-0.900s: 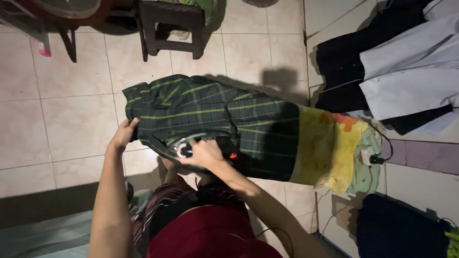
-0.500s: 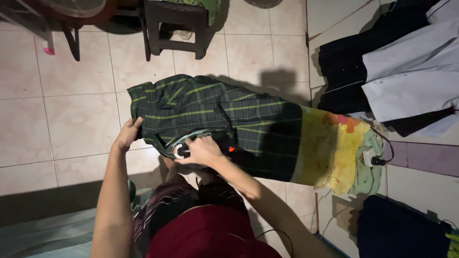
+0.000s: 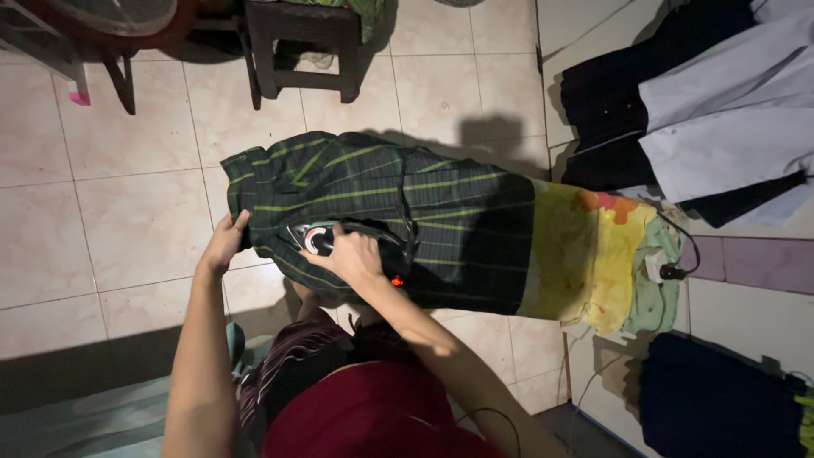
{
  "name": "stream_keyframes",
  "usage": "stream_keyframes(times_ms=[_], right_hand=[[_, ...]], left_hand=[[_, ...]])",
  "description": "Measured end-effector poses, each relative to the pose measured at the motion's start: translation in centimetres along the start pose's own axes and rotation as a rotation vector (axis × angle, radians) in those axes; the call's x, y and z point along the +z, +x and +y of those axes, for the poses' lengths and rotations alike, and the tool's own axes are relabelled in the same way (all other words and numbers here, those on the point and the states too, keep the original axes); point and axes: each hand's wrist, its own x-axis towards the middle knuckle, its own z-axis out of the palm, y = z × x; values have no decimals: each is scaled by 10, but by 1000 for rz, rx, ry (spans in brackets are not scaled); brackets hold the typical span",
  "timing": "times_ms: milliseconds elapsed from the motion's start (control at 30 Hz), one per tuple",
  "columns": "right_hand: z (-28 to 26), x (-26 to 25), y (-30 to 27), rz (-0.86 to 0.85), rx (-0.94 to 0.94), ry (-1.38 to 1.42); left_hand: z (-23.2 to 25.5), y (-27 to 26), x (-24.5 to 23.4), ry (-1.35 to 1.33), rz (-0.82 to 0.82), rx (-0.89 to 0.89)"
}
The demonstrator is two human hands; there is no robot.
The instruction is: The person irons a dark plaid shirt on a yellow ironing board, then hangs it on a green hanger. They then iron a white shirt on the same board, smoothing and adjusting it during the process.
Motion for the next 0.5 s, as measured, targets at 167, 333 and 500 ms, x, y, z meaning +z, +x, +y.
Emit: stream_keyframes(times_ms=[167,333,500], right_hand=[[49,-22,-6,-63,11,-44],[156,-72,-17,220,-81,-166],[252,-129,-51,312,-83,-35]], left_hand=[[-4,3,7,-27,49,241],[1,3,8,11,130,221],[12,2,4,-76,99,35]])
